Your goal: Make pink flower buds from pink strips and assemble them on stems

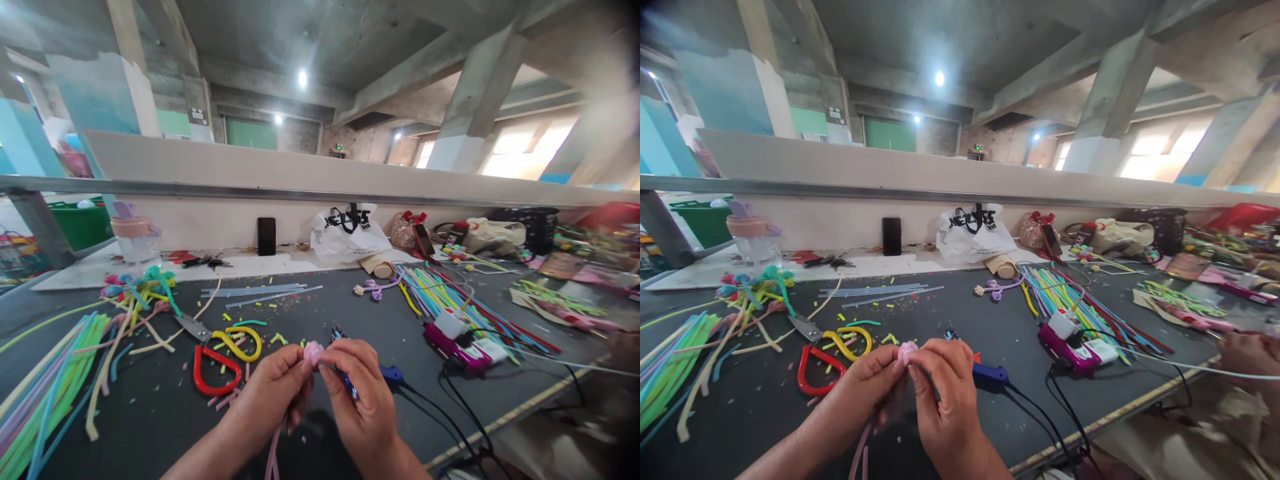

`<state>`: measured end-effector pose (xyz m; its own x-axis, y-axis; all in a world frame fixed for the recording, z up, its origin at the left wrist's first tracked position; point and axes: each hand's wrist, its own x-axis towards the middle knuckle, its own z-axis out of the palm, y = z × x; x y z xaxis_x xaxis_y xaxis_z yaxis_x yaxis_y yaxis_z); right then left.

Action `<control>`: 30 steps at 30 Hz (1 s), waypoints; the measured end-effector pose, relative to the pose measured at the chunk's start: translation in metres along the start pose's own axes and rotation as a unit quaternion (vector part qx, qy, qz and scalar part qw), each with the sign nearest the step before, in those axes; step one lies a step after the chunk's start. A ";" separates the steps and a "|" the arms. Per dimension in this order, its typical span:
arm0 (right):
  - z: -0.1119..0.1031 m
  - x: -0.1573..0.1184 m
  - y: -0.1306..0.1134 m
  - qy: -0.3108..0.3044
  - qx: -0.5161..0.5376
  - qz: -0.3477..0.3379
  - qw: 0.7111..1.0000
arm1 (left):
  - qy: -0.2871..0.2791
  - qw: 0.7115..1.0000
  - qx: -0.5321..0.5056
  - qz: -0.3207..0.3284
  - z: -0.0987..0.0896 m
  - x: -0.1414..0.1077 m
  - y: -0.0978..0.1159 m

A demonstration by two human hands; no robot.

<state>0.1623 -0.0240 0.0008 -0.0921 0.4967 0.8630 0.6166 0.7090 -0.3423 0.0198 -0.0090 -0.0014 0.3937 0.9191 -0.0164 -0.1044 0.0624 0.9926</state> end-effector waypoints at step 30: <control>0.014 -0.003 0.009 -0.044 -0.012 0.079 0.996 | 0.106 0.969 0.210 0.079 -0.001 0.001 -0.001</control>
<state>0.1574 -0.0121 -0.0101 -0.0609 0.6439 0.7626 0.6470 0.6073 -0.4611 0.0199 -0.0079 -0.0027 0.2018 0.9662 0.1605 0.2505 -0.2093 0.9452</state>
